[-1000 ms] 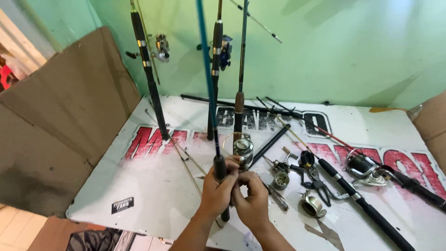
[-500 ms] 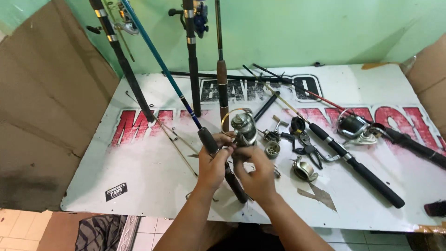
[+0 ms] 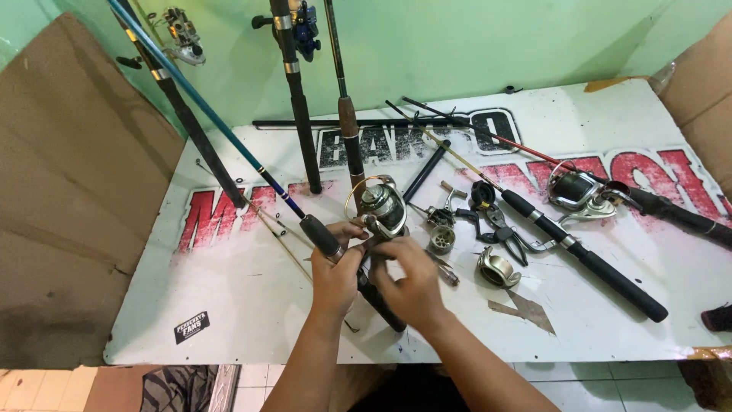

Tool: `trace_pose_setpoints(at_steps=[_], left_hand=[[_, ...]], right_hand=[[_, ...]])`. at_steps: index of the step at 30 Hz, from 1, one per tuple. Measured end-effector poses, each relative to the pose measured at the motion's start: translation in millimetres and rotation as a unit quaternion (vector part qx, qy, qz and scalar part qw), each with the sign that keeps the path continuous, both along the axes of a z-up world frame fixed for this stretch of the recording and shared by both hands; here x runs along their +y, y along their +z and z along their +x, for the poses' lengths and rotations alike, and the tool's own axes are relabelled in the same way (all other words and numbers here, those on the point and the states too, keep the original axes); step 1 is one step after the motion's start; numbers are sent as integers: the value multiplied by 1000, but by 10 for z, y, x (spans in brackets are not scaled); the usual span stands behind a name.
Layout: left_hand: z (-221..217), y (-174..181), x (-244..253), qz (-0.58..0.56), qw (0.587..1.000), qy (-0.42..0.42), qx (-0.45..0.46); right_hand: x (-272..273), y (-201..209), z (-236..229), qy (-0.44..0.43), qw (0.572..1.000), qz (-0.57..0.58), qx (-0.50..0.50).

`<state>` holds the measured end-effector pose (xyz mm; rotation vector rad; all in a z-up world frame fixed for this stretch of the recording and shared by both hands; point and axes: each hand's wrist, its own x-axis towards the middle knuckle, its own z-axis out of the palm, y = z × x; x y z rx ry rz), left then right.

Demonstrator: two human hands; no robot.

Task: The person services, assembles, and attaches fishing reels to fishing rods on a workspace.

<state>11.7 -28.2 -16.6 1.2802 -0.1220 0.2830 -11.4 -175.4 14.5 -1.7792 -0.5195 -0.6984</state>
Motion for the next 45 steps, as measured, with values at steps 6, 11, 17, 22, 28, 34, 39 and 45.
trace_pose_setpoints(at_steps=[6, 11, 17, 22, 28, 34, 39, 45], left_hand=[[-48, 102, 38, -88, 995, -21, 42], [-53, 16, 77, -72, 997, -32, 27], [-87, 0, 84, -83, 995, -43, 18], [-79, -30, 57, -102, 993, -56, -18], [-124, -100, 27, -80, 997, -19, 12], [-131, -113, 100, -91, 996, -6, 5], [-141, -77, 123, -99, 992, -76, -8], [-196, 69, 23, -115, 983, -142, -24]], right_hand=[[-213, -139, 199, -97, 992, 55, 61], [-184, -217, 162, -46, 996, 47, 63], [-149, -107, 114, -117, 991, -33, -61], [-98, -522, 208, -76, 992, 34, 93], [172, -8, -177, -9, 1000, 14, -11], [61, -10, -235, 65, 997, -18, 47], [-8, -42, -227, 115, 992, -47, 15], [29, 206, -300, 94, 994, -41, -47]])
